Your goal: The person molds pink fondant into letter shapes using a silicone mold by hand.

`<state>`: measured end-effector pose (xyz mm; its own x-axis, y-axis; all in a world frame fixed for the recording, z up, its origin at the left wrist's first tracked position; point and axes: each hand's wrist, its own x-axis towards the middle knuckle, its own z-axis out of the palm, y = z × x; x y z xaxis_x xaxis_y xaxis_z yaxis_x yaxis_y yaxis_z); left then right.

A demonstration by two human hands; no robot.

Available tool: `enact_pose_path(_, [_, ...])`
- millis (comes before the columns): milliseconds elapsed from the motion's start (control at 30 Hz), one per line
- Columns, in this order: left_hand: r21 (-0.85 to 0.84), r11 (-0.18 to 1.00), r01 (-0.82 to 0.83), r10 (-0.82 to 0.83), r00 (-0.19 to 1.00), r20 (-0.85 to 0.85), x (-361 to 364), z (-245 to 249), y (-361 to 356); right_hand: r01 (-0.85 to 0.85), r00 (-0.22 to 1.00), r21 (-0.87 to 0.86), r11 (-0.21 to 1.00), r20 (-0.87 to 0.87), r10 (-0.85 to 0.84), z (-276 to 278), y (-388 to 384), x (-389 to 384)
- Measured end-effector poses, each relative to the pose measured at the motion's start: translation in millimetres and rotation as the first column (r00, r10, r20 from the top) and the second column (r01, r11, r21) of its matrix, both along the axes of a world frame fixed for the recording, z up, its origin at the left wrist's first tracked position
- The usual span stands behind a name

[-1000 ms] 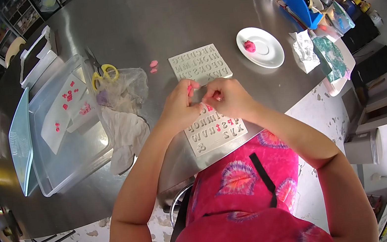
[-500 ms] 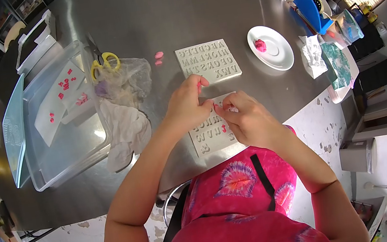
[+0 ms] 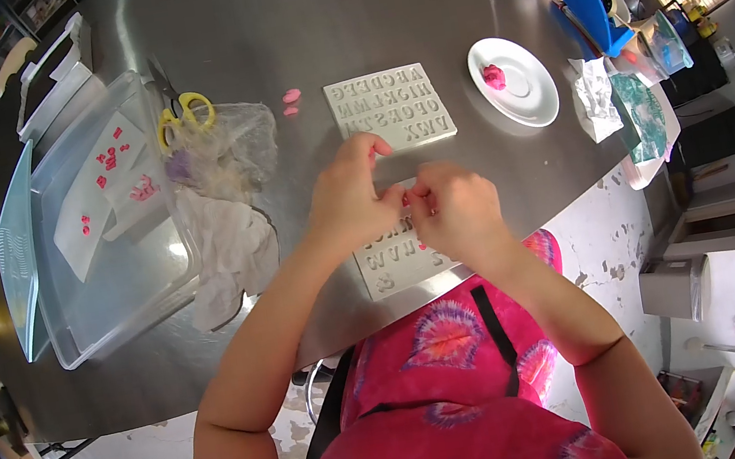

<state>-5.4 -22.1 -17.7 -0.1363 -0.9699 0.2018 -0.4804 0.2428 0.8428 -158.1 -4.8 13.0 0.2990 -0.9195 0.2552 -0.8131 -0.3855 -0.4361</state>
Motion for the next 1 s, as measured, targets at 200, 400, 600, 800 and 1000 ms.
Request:
enact_pose_path(200, [0.196,0.978,0.076,-0.048,0.988,-0.146,6.8,4.9,-1.8,-0.176,0.960,-0.149,0.973,-0.245,0.136,-4.1,0.3,4.7])
enact_pose_path(400, [0.222,0.971,0.087,-0.049,0.984,-0.173,8.4,8.3,-2.0,0.021,0.952,0.461,0.887,0.262,-0.158,15.3,-19.7,-12.2])
enact_pose_path(600, [0.197,0.977,0.086,-0.051,0.983,-0.178,7.7,3.6,-1.2,0.002,0.999,0.180,0.984,0.046,-0.011,6.6,-1.8,-0.4])
enact_pose_path(800, [0.160,0.984,0.077,-0.057,0.990,-0.129,6.9,4.0,-2.0,-0.151,0.970,-0.135,0.979,-0.212,0.121,3.0,1.0,10.4])
enact_pose_path(1000, [0.172,0.983,0.066,-0.040,0.988,-0.151,8.7,3.8,0.7,0.013,0.945,0.596,0.803,0.256,-0.206,17.2,-15.8,-7.6])
